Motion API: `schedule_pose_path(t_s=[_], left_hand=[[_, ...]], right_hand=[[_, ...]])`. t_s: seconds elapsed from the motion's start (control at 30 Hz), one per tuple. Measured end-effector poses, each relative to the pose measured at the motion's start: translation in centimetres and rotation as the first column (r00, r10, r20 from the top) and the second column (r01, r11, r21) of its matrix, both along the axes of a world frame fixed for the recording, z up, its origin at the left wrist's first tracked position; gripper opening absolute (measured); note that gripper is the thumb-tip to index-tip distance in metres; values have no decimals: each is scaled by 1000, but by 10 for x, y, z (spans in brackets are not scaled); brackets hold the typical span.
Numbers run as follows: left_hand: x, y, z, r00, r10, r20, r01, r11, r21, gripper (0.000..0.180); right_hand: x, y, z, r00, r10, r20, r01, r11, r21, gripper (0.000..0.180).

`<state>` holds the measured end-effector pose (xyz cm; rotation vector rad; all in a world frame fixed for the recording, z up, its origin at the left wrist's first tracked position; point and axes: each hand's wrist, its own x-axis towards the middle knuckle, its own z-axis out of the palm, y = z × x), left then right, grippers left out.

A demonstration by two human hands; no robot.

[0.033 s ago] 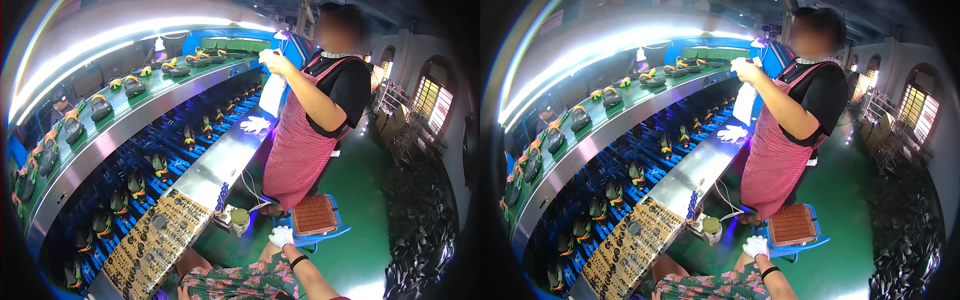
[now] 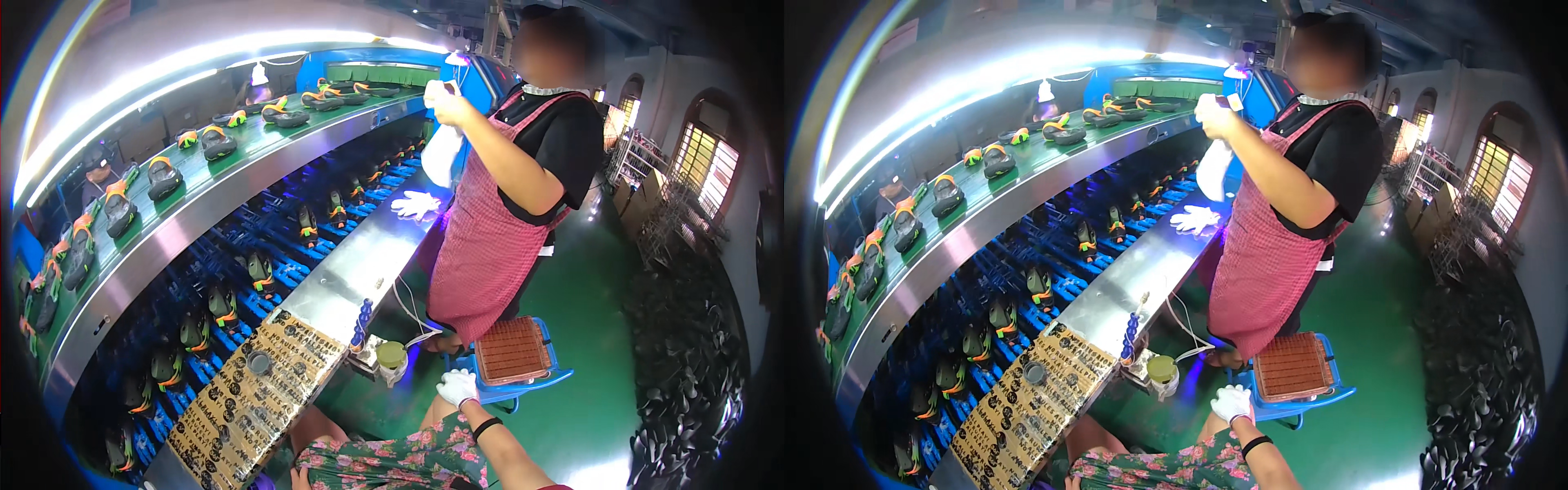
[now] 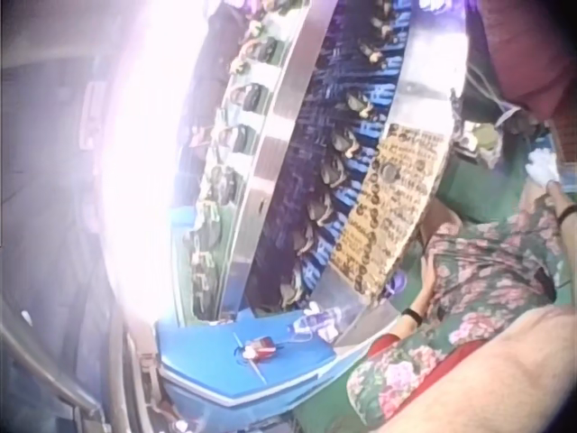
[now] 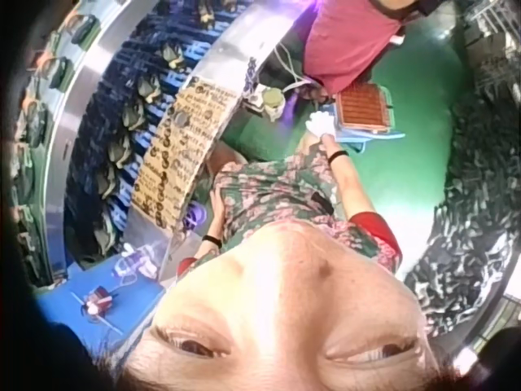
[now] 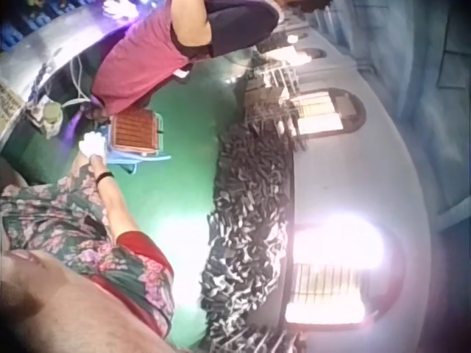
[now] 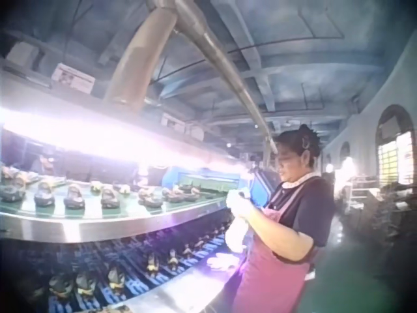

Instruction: Inspecting and handling small round black shoe components at an assembly line.

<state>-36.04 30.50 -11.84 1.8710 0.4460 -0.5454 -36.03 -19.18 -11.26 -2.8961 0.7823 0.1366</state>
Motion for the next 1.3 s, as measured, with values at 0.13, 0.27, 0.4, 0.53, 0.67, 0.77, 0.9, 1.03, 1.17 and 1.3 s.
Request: schedule_pose_path(t_s=[0.13,0.27,0.4,0.53,0.67,0.77,0.9,1.03,1.17,1.3], left_hand=[[-4,-4,19,1000,1,-24,-2,999,-39,70],[-13,-6,39,1000,11,-15,-11,999,-48,71],[-13,7,-4,998,40,51,-41,999,14,66],[-14,15,-23,995,28,100,-32,999,39,61],[-13,18,-42,991,12,130,-19,998,59,56],[-9,17,-54,983,-43,180,31,997,69,56],[-9,13,-49,985,-47,167,30,994,101,56],[-14,6,-30,996,44,81,-48,998,45,63],[-26,-23,80,978,177,-106,-186,979,-79,70],[-18,20,-29,985,130,115,-140,987,78,56]], right_hand=[[18,21,2,995,89,-37,-91,994,-58,36],[20,22,7,993,111,-41,-113,992,-61,35],[11,11,7,997,64,-42,-66,997,-49,36],[-2,1,6,999,13,-30,-14,999,-40,36],[0,9,10,999,25,24,-25,1000,1,36],[7,20,8,991,96,98,-95,995,-9,34],[15,28,7,990,114,81,-108,992,-72,32],[-3,5,-2,996,54,71,-49,996,-72,30],[-13,-6,-3,999,-1,47,3,999,-44,31],[-13,-4,5,996,-14,84,15,1000,-1,31]])
